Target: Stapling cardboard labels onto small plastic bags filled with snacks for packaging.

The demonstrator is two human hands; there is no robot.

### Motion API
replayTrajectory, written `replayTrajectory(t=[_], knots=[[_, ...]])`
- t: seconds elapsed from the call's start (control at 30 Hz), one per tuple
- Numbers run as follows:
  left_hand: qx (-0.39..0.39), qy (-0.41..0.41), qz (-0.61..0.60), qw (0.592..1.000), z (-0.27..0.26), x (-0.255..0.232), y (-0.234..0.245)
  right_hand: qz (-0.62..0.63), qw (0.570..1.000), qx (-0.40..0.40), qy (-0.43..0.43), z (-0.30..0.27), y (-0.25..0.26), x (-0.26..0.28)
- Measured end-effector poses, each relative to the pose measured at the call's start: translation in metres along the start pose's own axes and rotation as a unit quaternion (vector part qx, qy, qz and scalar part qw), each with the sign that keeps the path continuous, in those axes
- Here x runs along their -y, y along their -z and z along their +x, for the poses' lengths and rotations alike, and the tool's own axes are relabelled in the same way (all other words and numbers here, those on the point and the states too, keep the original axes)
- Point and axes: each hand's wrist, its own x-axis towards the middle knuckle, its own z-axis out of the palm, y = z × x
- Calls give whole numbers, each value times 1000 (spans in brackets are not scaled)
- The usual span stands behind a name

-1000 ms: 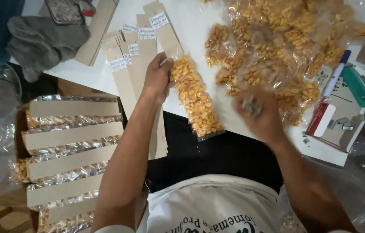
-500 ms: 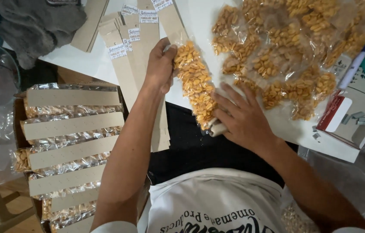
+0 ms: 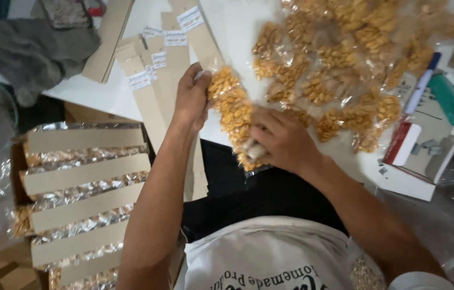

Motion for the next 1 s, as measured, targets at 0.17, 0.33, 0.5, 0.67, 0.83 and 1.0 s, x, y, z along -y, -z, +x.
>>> replayTrajectory(t=[0.17, 0.33, 0.5, 0.67, 0.83, 1.0], knots=[[-5, -10, -10, 1000, 2, 4, 0, -196, 968, -18, -157, -50, 34, -17], [8, -7, 2, 1000, -9, -12, -3, -285, 936, 0, -206, -65, 65, -51], [51, -37, -86, 994, -19, -21, -5, -185, 938, -89, -281, -30, 94, -69], [62, 30, -58, 996, -61, -74, -32, 502, 839, -43, -207, 36, 120, -63], [141, -29, -48, 988, -88, -86, -39, 217, 931, 44, -291, 103, 105, -45], [139, -125, 76, 979, -89, -81, -41, 203, 923, 58, -320, 114, 90, -50]])
